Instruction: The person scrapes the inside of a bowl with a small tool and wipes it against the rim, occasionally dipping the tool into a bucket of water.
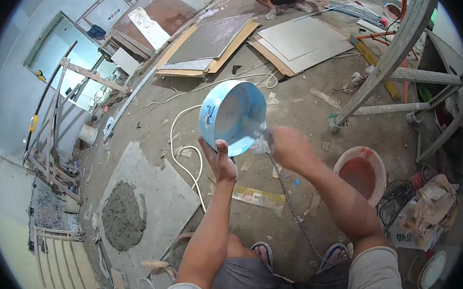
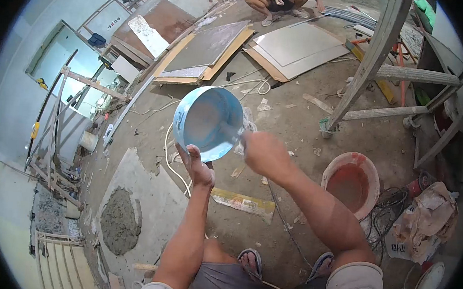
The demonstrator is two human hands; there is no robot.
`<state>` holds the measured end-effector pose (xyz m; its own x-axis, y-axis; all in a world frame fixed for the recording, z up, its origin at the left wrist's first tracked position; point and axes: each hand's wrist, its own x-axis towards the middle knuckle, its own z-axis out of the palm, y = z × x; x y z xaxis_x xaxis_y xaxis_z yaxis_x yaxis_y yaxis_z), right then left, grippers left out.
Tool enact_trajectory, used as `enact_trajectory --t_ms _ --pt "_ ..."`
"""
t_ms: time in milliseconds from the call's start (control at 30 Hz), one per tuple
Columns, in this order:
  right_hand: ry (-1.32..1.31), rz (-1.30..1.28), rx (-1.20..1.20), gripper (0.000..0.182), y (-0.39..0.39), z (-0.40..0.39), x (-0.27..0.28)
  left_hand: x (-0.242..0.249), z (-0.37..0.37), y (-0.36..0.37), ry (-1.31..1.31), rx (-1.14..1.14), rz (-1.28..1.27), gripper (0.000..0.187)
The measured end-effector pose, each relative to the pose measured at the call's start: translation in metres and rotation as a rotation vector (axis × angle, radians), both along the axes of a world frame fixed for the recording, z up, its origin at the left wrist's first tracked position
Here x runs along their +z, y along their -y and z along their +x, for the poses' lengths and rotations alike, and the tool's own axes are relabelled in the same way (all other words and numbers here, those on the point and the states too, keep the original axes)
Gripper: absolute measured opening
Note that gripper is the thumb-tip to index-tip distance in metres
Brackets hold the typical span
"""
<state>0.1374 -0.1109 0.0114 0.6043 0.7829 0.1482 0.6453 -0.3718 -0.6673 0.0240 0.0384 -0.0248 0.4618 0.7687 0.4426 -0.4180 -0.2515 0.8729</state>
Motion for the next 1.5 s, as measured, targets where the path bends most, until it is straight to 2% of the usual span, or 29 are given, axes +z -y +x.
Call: enact_trajectory --t_ms 100,200,300,433,500,600,733,833,900,967,1033,1100,1233,1300,1333,1400,1500 --pt "-0.045 0.035 -0.051 0.021 0.001 0.004 0.002 -0.011 0.002 -0.001 -0.072 0.082 0.032 0.083" --pt "-0.034 0.026 0.045 0.021 -0.002 0.000 -0.005 -0.007 0.002 -0.002 -0.034 0.045 0.030 0.085" --pt "-0.112 0.043 -0.058 0.019 0.000 0.010 -0.003 -0.007 0.002 -0.002 -0.032 0.066 0.031 0.084" --pt "-0.065 0.063 -0.014 0.018 -0.001 0.008 -0.007 -0.005 0.003 0.000 -0.053 0.050 0.057 0.085" --pt "-0.075 0.027 0.097 0.018 -0.003 0.001 -0.006 -0.003 0.002 0.000 -0.016 0.031 0.019 0.087" --pt "-0.049 0.087 -0.013 0.019 -0.002 0.008 -0.009 -0.005 0.001 -0.001 -0.028 0.022 0.001 0.090" --pt "-0.100 0.063 -0.016 0.020 -0.006 0.000 -0.006 -0.009 0.003 0.000 -0.029 0.056 -0.012 0.090" --pt "-0.115 0.064 0.088 0.021 -0.008 -0.004 -0.009 -0.006 0.003 0.002 0.040 0.041 -0.091 0.092" --pt "-0.125 0.127 -0.039 0.022 -0.011 0.006 -0.015 -0.006 0.001 -0.001 0.034 0.018 -0.084 0.095" --pt "-0.155 0.114 -0.038 0.022 -0.011 0.004 -0.016 -0.020 0.006 -0.004 0.036 0.067 -0.107 0.095" --pt "-0.187 0.107 -0.041 0.022 -0.012 -0.003 -0.012 -0.010 0.007 0.001 0.037 0.111 -0.125 0.095" --pt "-0.113 0.154 0.131 0.021 -0.011 -0.015 -0.009 0.005 0.002 0.005 0.031 -0.024 -0.052 0.094" --pt "-0.178 0.185 0.065 0.021 -0.011 -0.003 -0.009 0.004 0.002 0.008 0.082 0.020 -0.157 0.093" --pt "-0.211 0.055 -0.026 0.022 -0.008 -0.005 0.000 0.000 0.003 0.002 0.052 -0.017 -0.071 0.093" --pt "-0.208 0.060 -0.027 0.022 -0.010 -0.008 -0.002 0.001 0.004 0.001 0.054 -0.018 -0.067 0.093" --pt "-0.091 0.130 0.160 0.022 -0.014 -0.017 -0.011 0.004 0.004 0.004 0.061 0.017 -0.062 0.093" --pt "-0.190 0.119 0.054 0.021 -0.014 -0.009 -0.009 0.013 0.001 0.011 0.108 -0.017 -0.147 0.093"
